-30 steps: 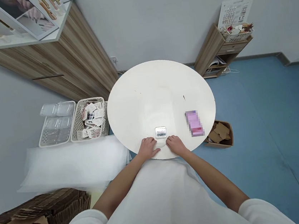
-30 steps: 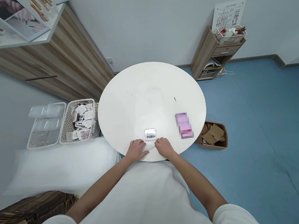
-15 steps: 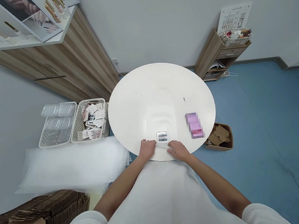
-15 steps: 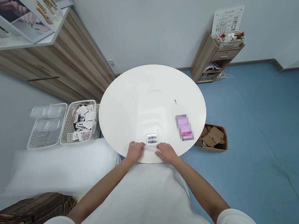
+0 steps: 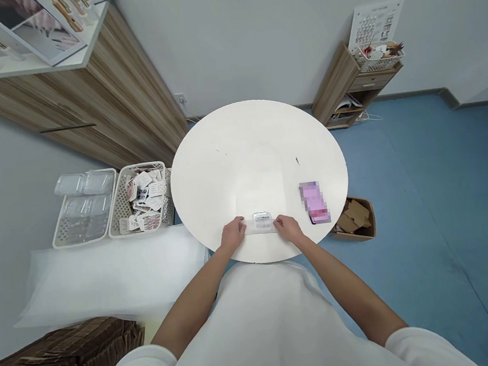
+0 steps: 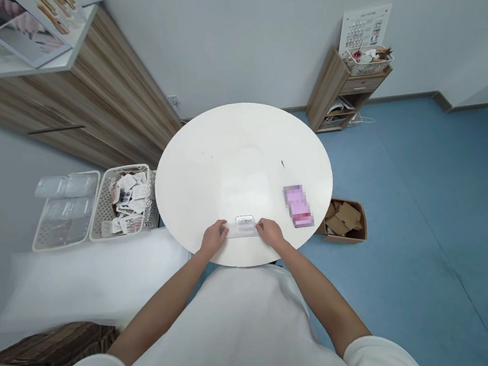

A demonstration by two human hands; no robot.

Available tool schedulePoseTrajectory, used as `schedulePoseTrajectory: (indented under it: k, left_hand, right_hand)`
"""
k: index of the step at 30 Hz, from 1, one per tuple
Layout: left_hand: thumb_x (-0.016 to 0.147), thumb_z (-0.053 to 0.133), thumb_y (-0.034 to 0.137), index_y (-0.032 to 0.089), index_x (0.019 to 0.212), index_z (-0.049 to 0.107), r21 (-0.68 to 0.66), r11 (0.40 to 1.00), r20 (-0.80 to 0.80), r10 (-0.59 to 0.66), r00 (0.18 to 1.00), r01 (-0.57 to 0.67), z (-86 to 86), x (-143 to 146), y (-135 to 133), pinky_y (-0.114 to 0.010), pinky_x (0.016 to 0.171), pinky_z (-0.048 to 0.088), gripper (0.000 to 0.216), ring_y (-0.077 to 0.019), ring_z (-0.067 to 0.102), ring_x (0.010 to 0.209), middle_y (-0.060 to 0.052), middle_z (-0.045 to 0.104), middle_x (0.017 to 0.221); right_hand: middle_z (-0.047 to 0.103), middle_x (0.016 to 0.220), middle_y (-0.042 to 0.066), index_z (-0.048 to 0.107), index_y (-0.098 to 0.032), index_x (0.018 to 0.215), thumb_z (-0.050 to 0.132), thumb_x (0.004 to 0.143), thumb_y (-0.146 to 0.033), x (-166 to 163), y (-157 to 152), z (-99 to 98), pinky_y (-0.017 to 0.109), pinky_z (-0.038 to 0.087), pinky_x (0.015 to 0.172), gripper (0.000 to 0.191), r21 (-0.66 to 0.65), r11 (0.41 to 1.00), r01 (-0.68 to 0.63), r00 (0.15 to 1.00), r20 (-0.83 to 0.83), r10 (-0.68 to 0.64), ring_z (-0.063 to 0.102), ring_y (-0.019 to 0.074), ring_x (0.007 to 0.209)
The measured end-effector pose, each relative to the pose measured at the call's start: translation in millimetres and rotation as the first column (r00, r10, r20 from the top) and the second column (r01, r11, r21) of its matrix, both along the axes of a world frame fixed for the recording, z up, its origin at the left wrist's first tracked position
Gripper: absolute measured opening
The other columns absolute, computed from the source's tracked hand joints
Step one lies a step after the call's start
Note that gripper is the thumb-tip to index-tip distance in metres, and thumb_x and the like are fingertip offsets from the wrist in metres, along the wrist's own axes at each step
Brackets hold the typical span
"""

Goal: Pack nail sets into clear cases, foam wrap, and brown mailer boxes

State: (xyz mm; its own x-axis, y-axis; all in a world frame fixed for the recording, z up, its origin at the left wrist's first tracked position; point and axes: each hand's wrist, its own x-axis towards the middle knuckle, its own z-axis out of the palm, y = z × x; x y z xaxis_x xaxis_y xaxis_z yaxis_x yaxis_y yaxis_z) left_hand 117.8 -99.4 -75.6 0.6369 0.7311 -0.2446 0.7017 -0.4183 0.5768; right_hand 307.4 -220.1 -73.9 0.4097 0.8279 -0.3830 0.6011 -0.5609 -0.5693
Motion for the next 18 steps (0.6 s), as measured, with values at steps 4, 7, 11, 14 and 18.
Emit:
schedulePoseTrajectory:
  k: [4,7,11,14,18]
  left_hand:
    - [0.077,0.042,0.016,0.02,0.115,0.05,0.278,0.956,0.014,-0.097,0.995,0.089,6.2,1,-14,-0.045,0.093,0.028,0.039,-0.0277,0.043,0.113,-0.012,0.051,0.121]
    - [0.077,0.041,0.014,0.024,0.118,0.049,0.314,0.898,0.0,-0.325,0.946,0.308,12.3,4,-25,-0.048,0.099,0.015,0.043,-0.0276,0.035,0.122,-0.009,0.045,0.129]
    - [0.078,0.044,0.022,0.025,0.118,0.047,0.284,0.852,-0.042,-0.447,0.893,0.44,13.7,13,-26,-0.05,0.102,0.009,0.04,-0.0265,0.028,0.127,-0.008,0.039,0.134]
    - [0.078,0.045,0.024,0.025,0.114,0.049,0.277,0.842,-0.072,-0.462,0.884,0.463,10.3,18,-18,-0.048,0.103,0.01,0.036,-0.025,0.025,0.129,-0.008,0.038,0.135]
    - [0.077,0.048,0.027,0.025,0.111,0.049,0.266,0.83,-0.084,-0.487,0.87,0.49,5.5,18,-10,-0.047,0.103,0.011,0.034,-0.0245,0.022,0.129,-0.008,0.034,0.137]
  right_hand:
    - [0.061,0.069,0.001,0.056,-0.02,0.071,0.041,0.081,-0.026,-3,3,-1.4,0.022,0.032,0.051,0.02,-0.027,1.0,0.015,0.999,0.034,-0.014,0.053,0.0126,0.061]
    - [0.062,0.07,0.002,0.057,-0.02,0.072,0.041,0.081,-0.026,-6,4,-1.0,0.022,0.031,0.052,0.019,-0.042,0.999,0.016,0.998,0.058,-0.014,0.053,0.013,0.062]
    - [0.063,0.076,0.003,0.057,-0.02,0.079,0.042,0.081,-0.026,-5,4,-2.4,0.024,0.034,0.054,0.016,-0.069,0.998,0.012,0.998,0.061,-0.008,0.055,0.0148,0.067]
    - [0.063,0.088,0.005,0.054,-0.021,0.096,0.045,0.078,-0.023,0,-2,-3.2,0.026,0.036,0.058,0.02,-0.049,0.999,0.014,0.996,0.094,-0.01,0.056,0.0175,0.075]
    - [0.056,0.108,0.012,0.046,-0.02,0.113,0.046,0.075,-0.014,4,-17,4.2,0.034,0.037,0.075,0.038,0.034,0.999,0.02,0.946,0.322,-0.029,0.052,0.0248,0.096]
